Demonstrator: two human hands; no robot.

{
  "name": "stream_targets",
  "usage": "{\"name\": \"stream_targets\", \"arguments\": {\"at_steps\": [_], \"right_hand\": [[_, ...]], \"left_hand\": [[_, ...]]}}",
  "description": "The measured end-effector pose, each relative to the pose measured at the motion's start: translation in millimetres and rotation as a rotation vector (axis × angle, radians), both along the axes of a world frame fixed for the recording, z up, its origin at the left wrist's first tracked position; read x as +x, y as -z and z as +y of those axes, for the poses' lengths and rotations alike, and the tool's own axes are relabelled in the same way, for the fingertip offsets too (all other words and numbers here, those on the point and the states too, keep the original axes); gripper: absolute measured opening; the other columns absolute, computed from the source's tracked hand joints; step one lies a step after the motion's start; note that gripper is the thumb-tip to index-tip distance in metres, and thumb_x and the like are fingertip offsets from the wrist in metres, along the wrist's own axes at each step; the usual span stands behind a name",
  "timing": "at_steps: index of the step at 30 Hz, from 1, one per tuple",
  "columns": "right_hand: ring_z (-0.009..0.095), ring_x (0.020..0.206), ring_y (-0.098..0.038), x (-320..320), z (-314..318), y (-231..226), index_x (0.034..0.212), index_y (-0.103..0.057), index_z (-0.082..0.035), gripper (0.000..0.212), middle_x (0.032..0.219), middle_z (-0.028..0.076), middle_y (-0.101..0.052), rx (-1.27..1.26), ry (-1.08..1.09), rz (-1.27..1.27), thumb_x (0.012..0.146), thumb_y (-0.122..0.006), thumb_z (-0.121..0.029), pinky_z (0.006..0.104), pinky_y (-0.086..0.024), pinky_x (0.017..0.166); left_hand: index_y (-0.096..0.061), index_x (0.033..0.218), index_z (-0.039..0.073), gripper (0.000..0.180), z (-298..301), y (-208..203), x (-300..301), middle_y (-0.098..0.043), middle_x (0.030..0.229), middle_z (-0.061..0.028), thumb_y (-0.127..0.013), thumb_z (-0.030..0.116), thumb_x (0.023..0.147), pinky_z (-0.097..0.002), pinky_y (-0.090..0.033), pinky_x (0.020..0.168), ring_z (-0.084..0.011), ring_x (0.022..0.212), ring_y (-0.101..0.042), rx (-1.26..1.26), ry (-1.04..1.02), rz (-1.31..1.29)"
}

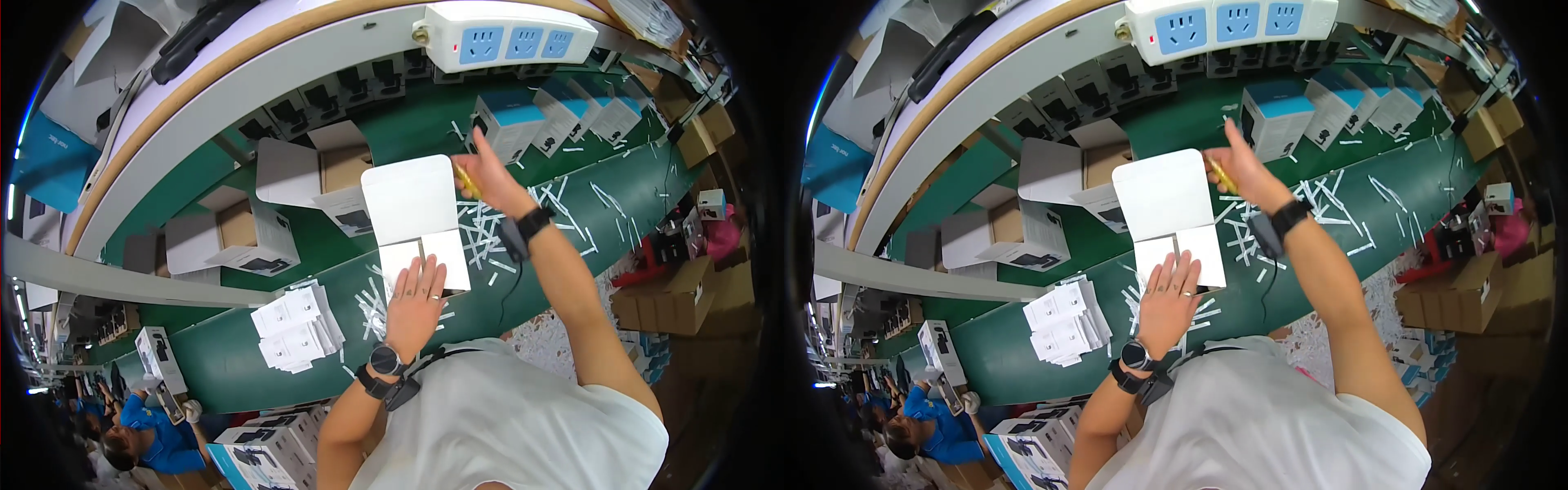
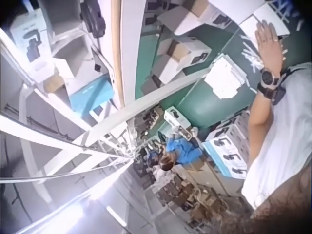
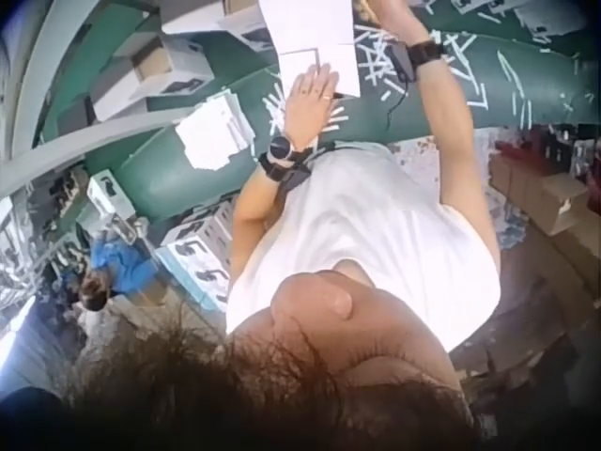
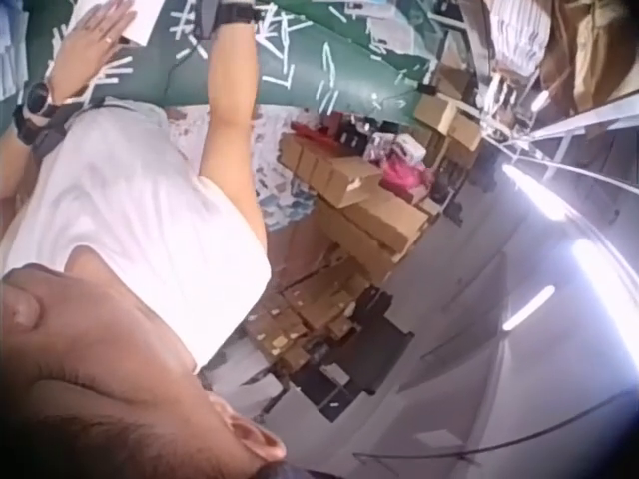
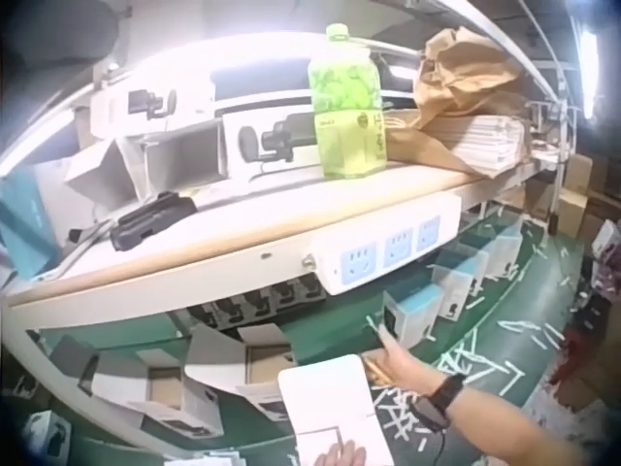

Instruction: The person assembles packaging by placing a manual into a white box, sealing it with a sticker, and sliding it into a blue sleeve. They then apply a second sticker to the blue sleeve and place the completed unit onto the conveyor belt.

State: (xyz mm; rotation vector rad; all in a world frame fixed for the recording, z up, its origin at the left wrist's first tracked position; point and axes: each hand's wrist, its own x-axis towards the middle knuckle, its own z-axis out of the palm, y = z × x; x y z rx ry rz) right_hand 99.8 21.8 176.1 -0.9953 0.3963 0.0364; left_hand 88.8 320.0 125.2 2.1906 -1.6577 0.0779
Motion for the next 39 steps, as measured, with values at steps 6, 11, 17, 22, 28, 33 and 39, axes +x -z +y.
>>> {"name": "stream_targets", "arguments": {"at_steps": [6,11,17,22,28,33,39], "right_hand": [[0.011,0.076,-0.064,-38,102,-13,0.116,-0.063,-0.006,0.037,0.09,0.002,-0.067,-1.213,0.377,-0.256,0.087,-0.076,-0.026,0.0273,-0.054,0.072],[0.033,0.082,-0.068,-8,167,18,0.092,-0.07,-0.012,0.025,0.089,0.009,-0.07,-1.391,-0.268,-0.377,0.08,-0.075,-0.033,0.0438,-0.054,0.072],[0.01,0.079,-0.057,14,29,-34,0.109,-0.068,-0.006,0.046,0.089,0.001,-0.066,-0.854,0.683,-0.224,0.098,-0.057,-0.049,0.0264,-0.045,0.06],[0.007,0.073,-0.058,-6,30,-1,0.098,-0.074,-0.004,0.061,0.092,0.001,-0.073,-0.485,-0.185,0.047,0.107,-0.036,-0.051,0.0231,-0.041,0.056],[0.024,0.072,-0.065,-62,124,-18,0.091,-0.063,-0.013,0.018,0.084,0.001,-0.063,-1.459,-0.247,-0.504,0.088,-0.073,-0.028,0.0359,-0.048,0.056],[0.024,0.069,-0.063,-59,131,-12,0.086,-0.063,-0.013,0.02,0.083,0.0,-0.062,-1.445,-0.226,-0.579,0.087,-0.074,-0.029,0.0358,-0.046,0.054],[0.023,0.068,-0.063,-53,131,-13,0.084,-0.063,-0.011,0.02,0.083,0.001,-0.062,-1.269,-0.342,-0.669,0.087,-0.076,-0.027,0.0326,-0.046,0.056]], "left_hand": [[-0.049,0.144,0.004,0.059,-3,-8,-14,-0.046,0.152,-0.0166,-0.066,0.019,0.089,-0.0492,-0.035,0.115,-0.0373,0.141,-0.042,0.105,-0.06,-0.167],[-0.05,0.142,0.001,0.056,-2,-19,-14,-0.051,0.145,-0.019,-0.063,0.021,0.091,-0.0488,-0.033,0.117,-0.0385,0.141,-0.041,0.644,-0.061,0.241],[-0.046,0.146,0.0,0.063,4,-15,-9,-0.039,0.157,-0.0184,-0.063,0.025,0.091,-0.0484,-0.029,0.119,-0.0378,0.145,-0.036,0.102,-0.005,-0.015],[-0.055,0.141,0.007,0.063,15,-26,15,-0.049,0.15,-0.016,-0.069,0.037,0.088,-0.049,-0.036,0.111,-0.0377,0.139,-0.042,-0.02,0.024,0.248],[-0.065,0.12,0.006,0.039,25,-1,17,-0.068,0.115,-0.0124,-0.074,0.024,0.087,-0.0402,-0.051,0.089,-0.0308,0.103,-0.066,-0.404,-0.058,0.931],[-0.07,0.112,0.007,0.035,38,-1,23,-0.074,0.101,-0.0077,-0.083,0.016,0.081,-0.0334,-0.055,0.079,-0.0216,0.091,-0.071,-0.474,-0.069,1.082],[-0.072,0.108,0.006,0.041,40,-2,29,-0.075,0.091,-0.0051,-0.09,0.021,0.075,-0.0319,-0.056,0.077,-0.0197,0.082,-0.073,-0.388,-0.042,1.057]]}}
